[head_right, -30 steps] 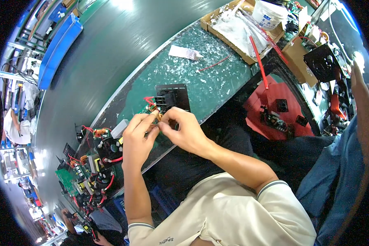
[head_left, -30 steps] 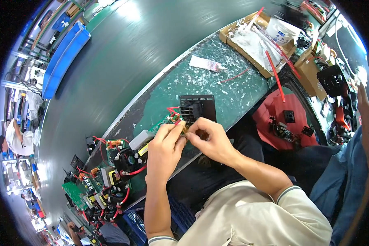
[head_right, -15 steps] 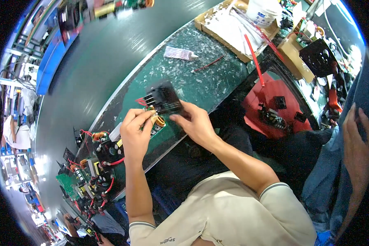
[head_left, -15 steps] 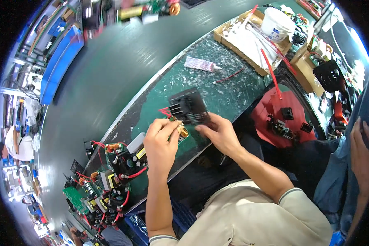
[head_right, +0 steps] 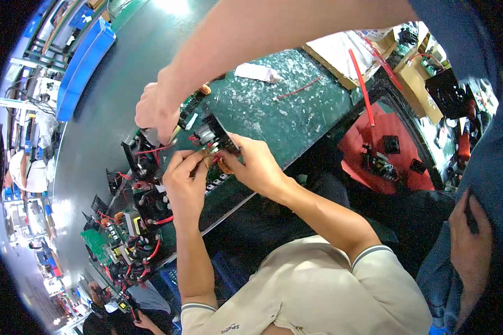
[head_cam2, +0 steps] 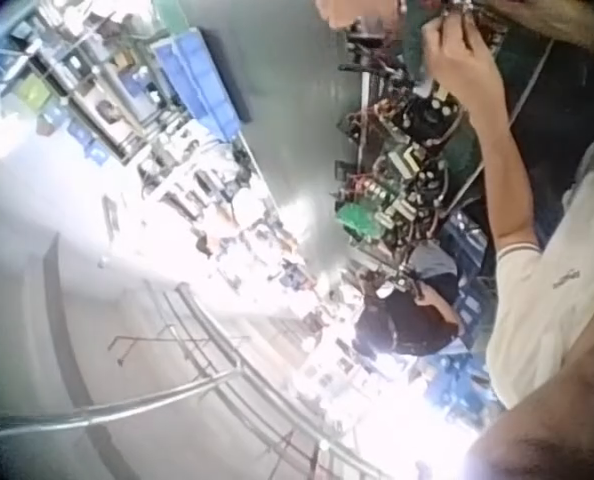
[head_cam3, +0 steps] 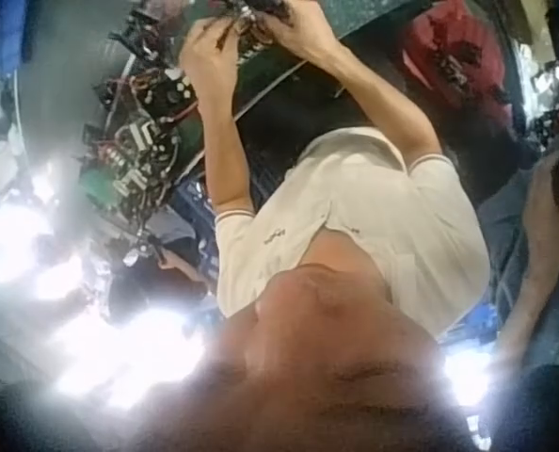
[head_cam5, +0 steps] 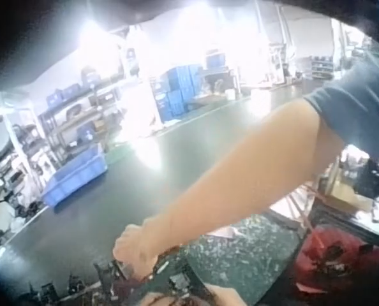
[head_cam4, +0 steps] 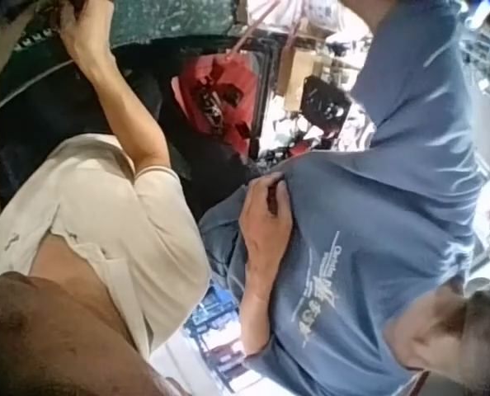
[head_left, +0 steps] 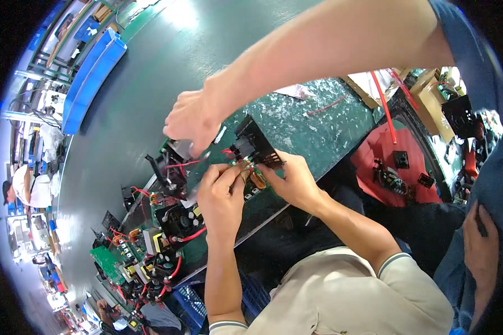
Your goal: Assembling electronic components onto printed circuit boards and applying sealant or paste.
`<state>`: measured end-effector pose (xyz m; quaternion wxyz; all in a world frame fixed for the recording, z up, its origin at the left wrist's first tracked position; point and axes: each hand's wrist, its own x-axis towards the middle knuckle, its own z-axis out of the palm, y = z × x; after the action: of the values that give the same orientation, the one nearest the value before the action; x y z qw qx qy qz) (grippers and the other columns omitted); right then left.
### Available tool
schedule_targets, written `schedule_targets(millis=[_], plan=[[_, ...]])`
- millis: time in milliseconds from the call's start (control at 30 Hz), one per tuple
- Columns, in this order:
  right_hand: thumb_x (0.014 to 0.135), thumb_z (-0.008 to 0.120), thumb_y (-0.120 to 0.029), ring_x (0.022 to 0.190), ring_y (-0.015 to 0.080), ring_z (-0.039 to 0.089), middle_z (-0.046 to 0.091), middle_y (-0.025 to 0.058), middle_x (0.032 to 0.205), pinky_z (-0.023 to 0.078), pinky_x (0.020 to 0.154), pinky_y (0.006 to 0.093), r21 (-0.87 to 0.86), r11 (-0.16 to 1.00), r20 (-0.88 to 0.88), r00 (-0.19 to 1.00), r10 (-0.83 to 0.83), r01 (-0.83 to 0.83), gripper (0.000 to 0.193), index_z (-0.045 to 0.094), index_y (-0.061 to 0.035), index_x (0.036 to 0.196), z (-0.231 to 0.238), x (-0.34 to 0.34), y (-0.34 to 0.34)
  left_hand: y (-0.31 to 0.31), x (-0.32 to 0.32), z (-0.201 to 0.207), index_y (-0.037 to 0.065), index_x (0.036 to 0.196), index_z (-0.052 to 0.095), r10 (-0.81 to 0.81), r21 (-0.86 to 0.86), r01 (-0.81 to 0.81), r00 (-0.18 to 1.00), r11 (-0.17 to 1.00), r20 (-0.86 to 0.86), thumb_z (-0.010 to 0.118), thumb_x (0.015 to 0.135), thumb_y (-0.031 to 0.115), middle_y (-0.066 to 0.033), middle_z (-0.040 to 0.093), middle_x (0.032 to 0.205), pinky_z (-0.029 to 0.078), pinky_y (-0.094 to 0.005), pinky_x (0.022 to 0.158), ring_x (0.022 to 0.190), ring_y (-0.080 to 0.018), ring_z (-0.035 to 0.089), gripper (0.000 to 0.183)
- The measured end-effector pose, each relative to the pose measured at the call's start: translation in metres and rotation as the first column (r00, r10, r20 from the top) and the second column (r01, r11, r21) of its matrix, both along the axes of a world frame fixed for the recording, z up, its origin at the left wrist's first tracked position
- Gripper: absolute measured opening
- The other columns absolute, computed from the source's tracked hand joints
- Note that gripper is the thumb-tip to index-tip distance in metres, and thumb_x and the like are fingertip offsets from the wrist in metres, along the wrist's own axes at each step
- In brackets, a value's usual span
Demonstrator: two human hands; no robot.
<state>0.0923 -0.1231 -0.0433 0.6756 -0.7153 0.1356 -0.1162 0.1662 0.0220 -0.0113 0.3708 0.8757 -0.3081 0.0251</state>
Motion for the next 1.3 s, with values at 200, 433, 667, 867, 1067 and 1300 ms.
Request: schedule_targets(millis=[200,433,667,867,1067,1300], plan=[[0.089,0.062,0.002,0.086,0.0113,0.066,0.072,0.0166,0.094,0.054,0.077,0.0319,-0.06,0.997,0.089,0.995,-0.042,0.047,0.025,0.063,0.0033,0.114,-0.003,0.001,0.003,-0.002,0.0,-0.004,0.006,0.091,0.073,-0.022,-0.006,0.022,0.999,1.0,0.025,0.074,0.078,0.003,-0.0061,0.063,0.086,0.048,-0.0354,0.067,0.076,-0.0243,0.062,0.014],[0.087,0.062,-0.002,0.086,0.0388,0.067,0.066,0.0242,0.1,0.054,0.073,0.0396,-0.2,0.977,0.111,0.993,-0.047,0.068,0.046,0.053,0.0017,0.132,-0.006,-0.004,0.006,-0.001,-0.001,-0.008,0.006,0.09,0.073,-0.043,-0.038,0.044,0.998,0.998,0.038,0.074,0.076,0.001,-0.007,0.063,0.086,0.049,-0.0354,0.067,0.076,-0.0248,0.062,0.015],[0.087,0.062,-0.005,0.09,0.0425,0.065,0.064,0.0271,0.106,0.054,0.075,0.0428,-0.305,0.943,0.076,0.99,-0.118,0.135,0.046,0.053,0.0045,0.131,-0.005,-0.011,0.02,-0.002,-0.006,-0.018,0.002,0.09,0.07,-0.078,0.007,0.079,0.959,0.997,0.271,0.068,0.067,-0.005,-0.0093,0.063,0.087,0.05,-0.0391,0.069,0.081,-0.0291,0.061,0.024],[0.089,0.069,-0.009,0.074,0.0059,0.054,0.07,0.011,0.082,0.05,0.066,0.0301,-0.247,0.957,0.106,0.986,-0.13,0.153,0.027,0.063,0.0024,0.113,-0.008,0.006,-0.005,0.022,-0.001,0.019,0.005,0.106,0.072,0.005,-0.106,0.006,0.994,0.994,0.108,0.071,0.08,0.002,-0.0119,0.067,0.1,0.051,-0.0364,0.08,0.091,-0.0287,0.064,0.026],[0.089,0.07,-0.017,0.065,0.0139,0.059,0.066,0.0177,0.075,0.048,0.062,0.0328,-0.455,0.888,-0.205,0.962,-0.178,0.068,0.023,0.067,0.0043,0.098,-0.012,-0.016,-0.016,0.089,-0.013,0.01,0.005,0.124,0.064,0.029,0.237,-0.085,0.973,0.968,0.229,0.079,0.076,0.016,-0.0111,0.057,0.13,0.039,-0.0412,0.106,0.125,-0.0314,0.05,0.051],[0.089,0.068,-0.022,0.056,0.0299,0.059,0.059,0.0206,0.066,0.044,0.055,0.037,-0.556,0.824,-0.231,0.973,-0.022,-0.114,0.024,0.07,0.0021,0.087,-0.01,-0.049,0.01,0.071,-0.02,-0.016,0.009,0.14,0.048,0.033,0.403,-0.132,0.969,0.905,0.243,0.082,0.07,0.036,-0.0143,0.036,0.148,0.028,-0.055,0.111,0.138,-0.0433,0.029,0.082]])
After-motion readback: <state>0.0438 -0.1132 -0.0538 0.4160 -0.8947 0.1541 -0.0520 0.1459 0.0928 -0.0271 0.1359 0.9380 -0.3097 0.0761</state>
